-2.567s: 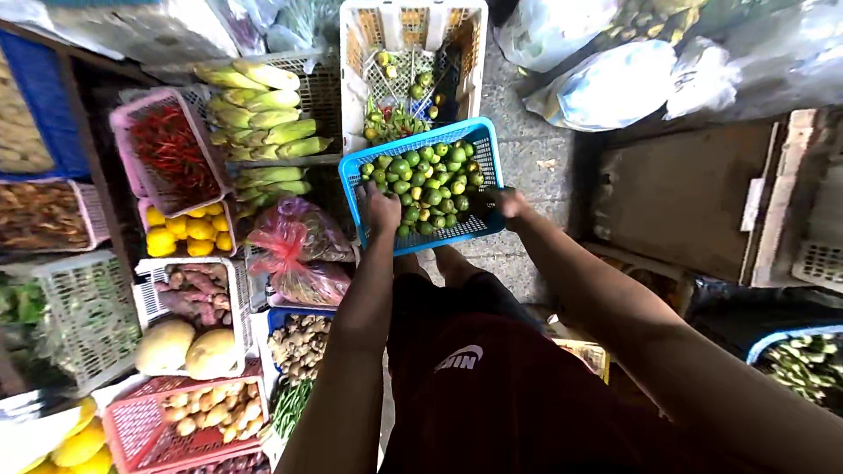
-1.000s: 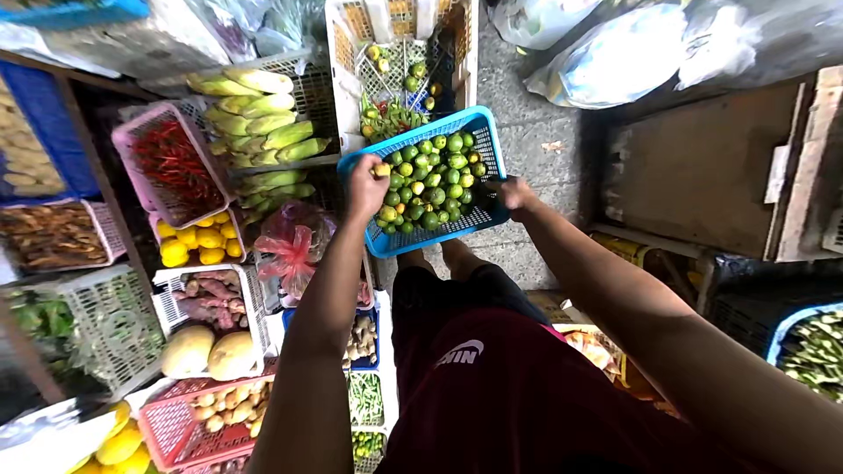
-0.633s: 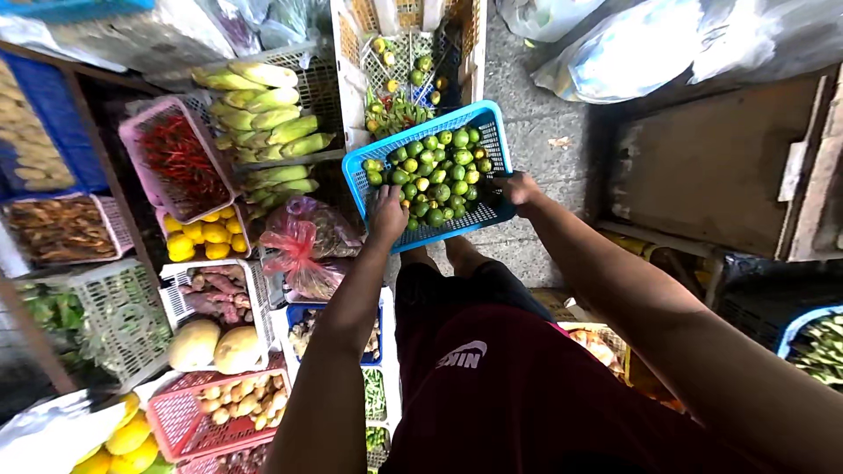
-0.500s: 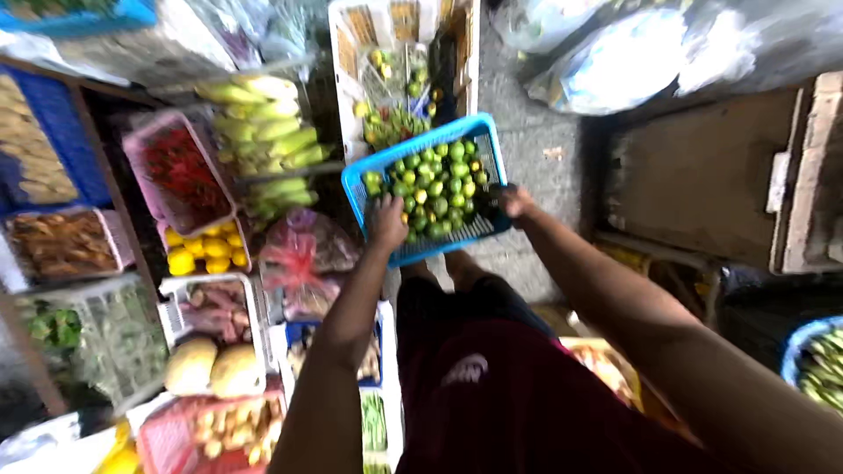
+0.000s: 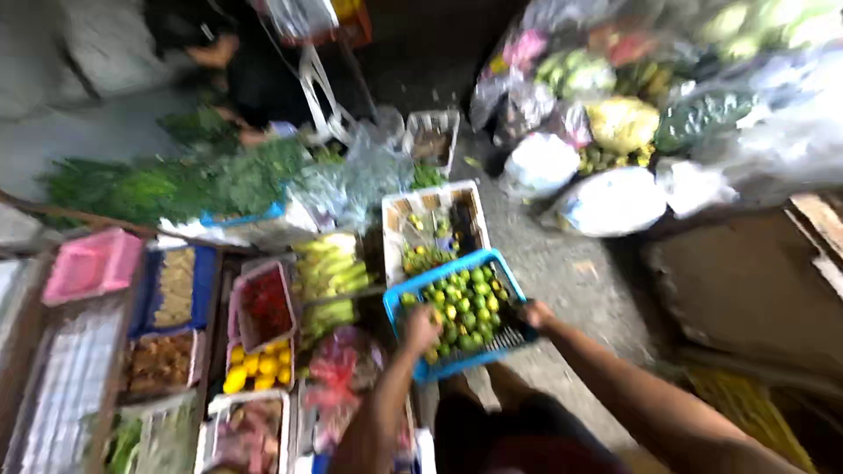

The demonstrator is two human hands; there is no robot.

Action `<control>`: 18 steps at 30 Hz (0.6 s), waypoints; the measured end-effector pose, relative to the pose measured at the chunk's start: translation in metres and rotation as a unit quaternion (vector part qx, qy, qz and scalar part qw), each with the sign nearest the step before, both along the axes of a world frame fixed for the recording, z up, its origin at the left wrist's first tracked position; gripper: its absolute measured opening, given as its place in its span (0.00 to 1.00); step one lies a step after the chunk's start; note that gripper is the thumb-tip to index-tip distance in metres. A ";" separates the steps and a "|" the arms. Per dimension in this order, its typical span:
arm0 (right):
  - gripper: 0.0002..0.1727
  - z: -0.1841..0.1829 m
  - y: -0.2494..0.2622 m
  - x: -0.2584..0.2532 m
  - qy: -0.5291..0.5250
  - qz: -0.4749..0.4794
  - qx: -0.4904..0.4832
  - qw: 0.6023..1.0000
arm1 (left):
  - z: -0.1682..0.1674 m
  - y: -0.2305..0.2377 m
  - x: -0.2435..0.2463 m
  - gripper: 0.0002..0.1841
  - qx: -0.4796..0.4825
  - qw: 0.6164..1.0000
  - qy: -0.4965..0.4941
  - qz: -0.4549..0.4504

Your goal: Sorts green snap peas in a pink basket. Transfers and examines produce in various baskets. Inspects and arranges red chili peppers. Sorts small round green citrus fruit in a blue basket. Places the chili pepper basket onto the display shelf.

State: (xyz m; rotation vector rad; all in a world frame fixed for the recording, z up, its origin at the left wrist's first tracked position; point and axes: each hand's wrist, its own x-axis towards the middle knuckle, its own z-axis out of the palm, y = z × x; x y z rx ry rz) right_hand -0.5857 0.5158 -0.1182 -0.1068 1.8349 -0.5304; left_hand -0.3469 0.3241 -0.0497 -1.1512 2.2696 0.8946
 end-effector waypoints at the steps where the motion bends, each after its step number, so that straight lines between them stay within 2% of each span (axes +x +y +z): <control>1: 0.24 0.008 -0.001 0.001 -0.005 -0.003 0.001 1.000 | 0.016 -0.009 -0.008 0.20 0.023 0.997 0.049 0.062; 3: 0.25 0.008 -0.007 -0.002 -0.005 0.000 0.001 1.000 | 0.017 -0.040 -0.018 0.20 0.032 0.970 0.163 0.178; 4: 0.26 0.005 -0.010 -0.002 -0.004 0.000 0.006 1.000 | 0.010 -0.055 -0.021 0.24 0.018 0.953 0.208 0.218; 6: 0.25 -0.006 -0.004 0.000 0.005 -0.009 0.020 1.000 | 0.012 -0.070 -0.026 0.36 0.001 0.944 0.211 0.254; 7: 0.25 -0.007 0.000 0.002 0.003 -0.010 0.027 1.000 | 0.015 -0.065 -0.027 0.33 0.001 0.948 0.195 0.251; 9: 0.26 -0.005 -0.002 0.000 0.000 -0.006 0.028 1.000 | 0.016 -0.039 -0.027 0.18 0.052 0.967 0.167 0.186; 10: 0.26 -0.010 -0.002 -0.001 0.003 -0.002 0.024 1.000 | 0.009 -0.017 -0.026 0.14 0.078 0.977 0.142 0.140; 12: 0.25 -0.014 0.001 0.001 0.006 0.010 0.024 1.000 | -0.015 0.036 -0.019 0.14 0.072 0.993 0.070 0.066; 15: 0.24 -0.013 -0.002 -0.002 0.003 0.020 0.031 0.999 | -0.065 0.079 -0.012 0.18 -0.053 0.999 0.007 0.005; 18: 0.24 -0.022 0.001 -0.003 0.009 0.036 0.034 0.999 | -0.063 0.080 -0.022 0.20 -0.044 0.998 -0.055 0.003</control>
